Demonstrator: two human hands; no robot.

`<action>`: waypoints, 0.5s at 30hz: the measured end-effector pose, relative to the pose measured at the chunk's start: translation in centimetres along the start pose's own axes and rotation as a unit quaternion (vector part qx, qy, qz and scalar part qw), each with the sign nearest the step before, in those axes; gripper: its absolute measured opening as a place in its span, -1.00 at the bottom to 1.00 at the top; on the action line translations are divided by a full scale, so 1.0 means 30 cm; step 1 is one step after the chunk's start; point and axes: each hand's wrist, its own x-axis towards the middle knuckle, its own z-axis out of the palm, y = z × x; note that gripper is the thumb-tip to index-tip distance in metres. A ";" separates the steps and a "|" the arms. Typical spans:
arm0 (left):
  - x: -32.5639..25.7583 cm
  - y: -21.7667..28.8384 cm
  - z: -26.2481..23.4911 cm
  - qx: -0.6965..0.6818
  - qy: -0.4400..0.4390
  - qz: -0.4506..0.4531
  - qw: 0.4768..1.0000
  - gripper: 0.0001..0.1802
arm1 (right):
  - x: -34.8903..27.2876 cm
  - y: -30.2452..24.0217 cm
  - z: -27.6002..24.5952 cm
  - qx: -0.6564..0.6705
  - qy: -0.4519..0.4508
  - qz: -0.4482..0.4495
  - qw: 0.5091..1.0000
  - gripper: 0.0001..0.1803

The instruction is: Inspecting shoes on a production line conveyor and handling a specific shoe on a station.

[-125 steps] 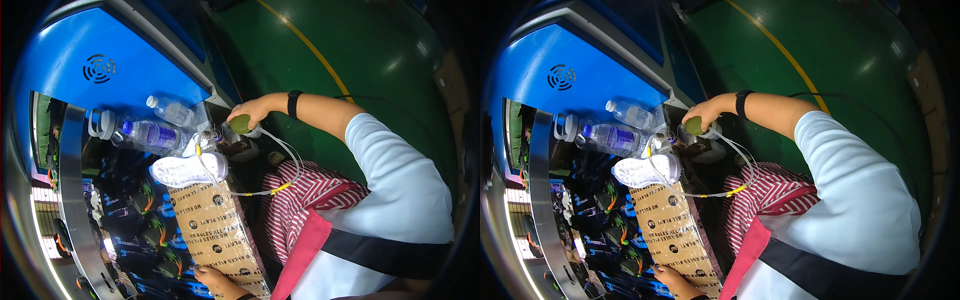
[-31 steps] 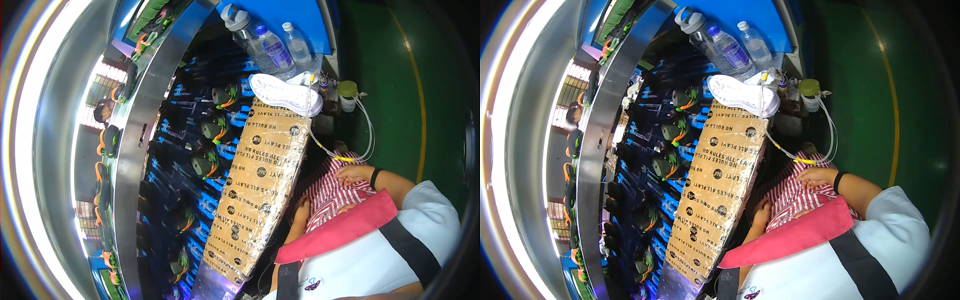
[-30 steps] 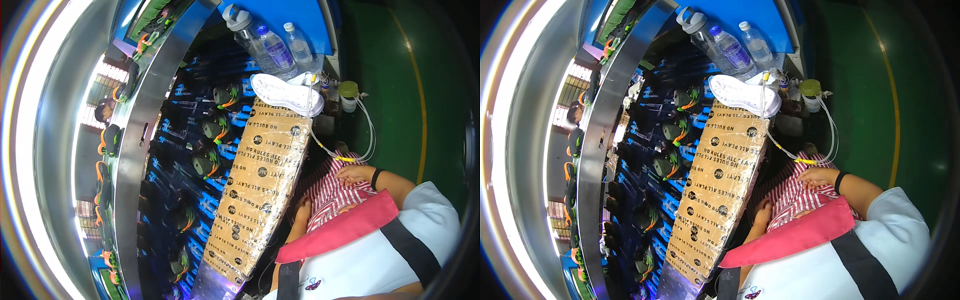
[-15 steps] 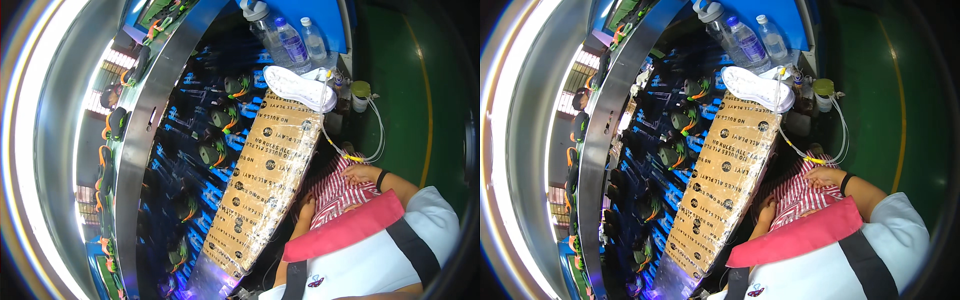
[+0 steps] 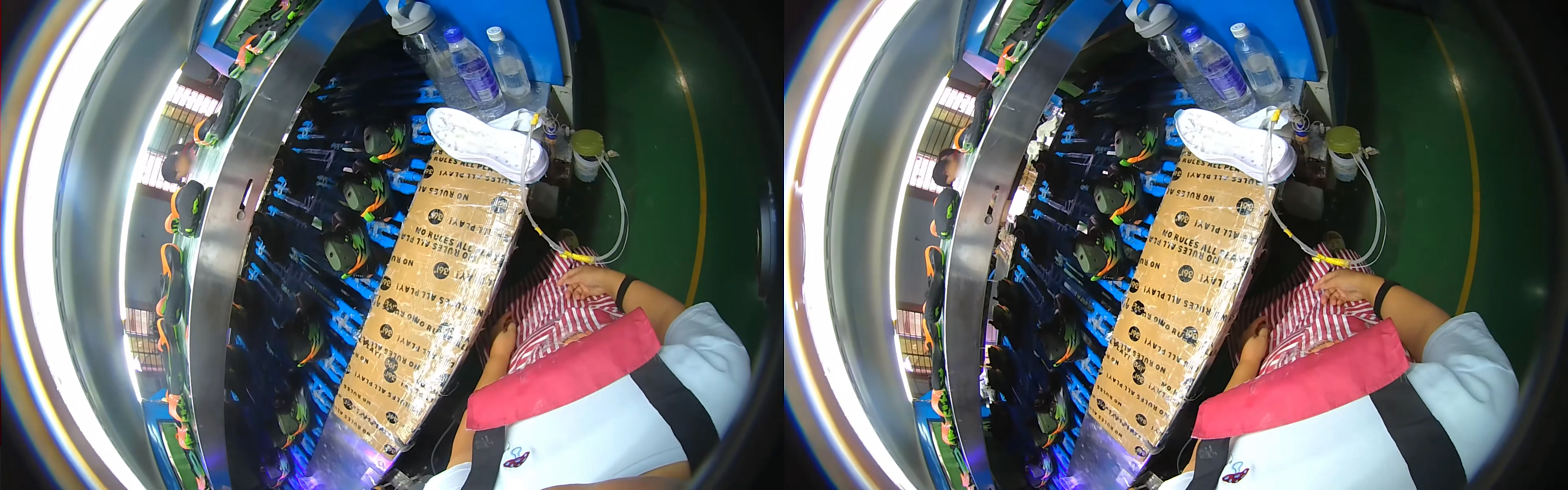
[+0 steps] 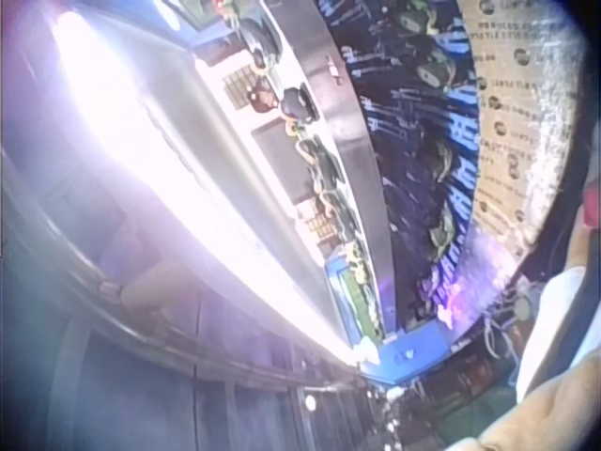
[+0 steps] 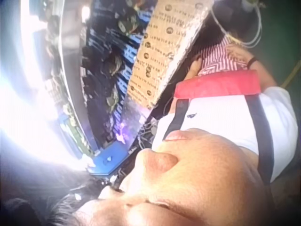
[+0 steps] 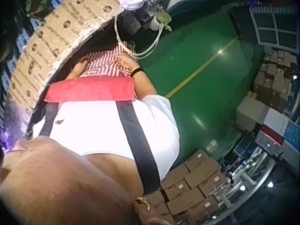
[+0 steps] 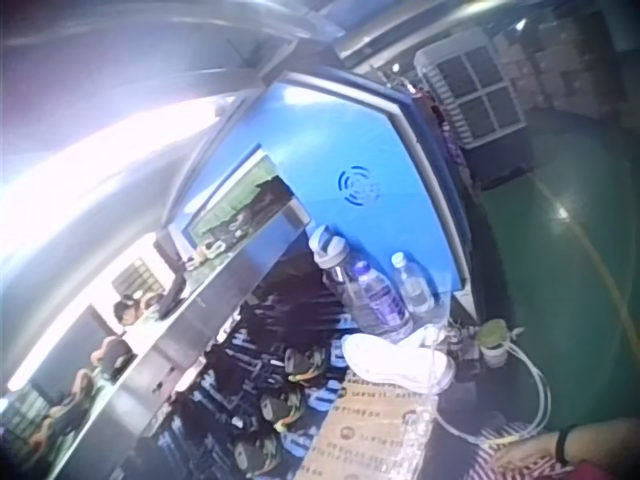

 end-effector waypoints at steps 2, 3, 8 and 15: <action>-0.004 -0.001 -0.003 -0.008 -0.002 -0.010 1.000 -0.65 | 0.007 0.002 -0.003 -0.002 0.006 0.013 1.000 -0.72; -0.005 -0.001 -0.005 -0.002 -0.003 -0.007 1.000 -0.65 | 0.009 0.002 -0.004 -0.001 0.006 0.013 1.000 -0.72; -0.009 0.008 -0.003 0.010 0.001 0.000 1.000 -0.65 | 0.020 0.016 -0.017 0.008 0.002 0.014 1.000 -0.72; -0.005 0.009 -0.005 0.000 0.002 -0.003 1.000 -0.65 | 0.011 0.014 -0.008 0.002 0.015 0.009 1.000 -0.74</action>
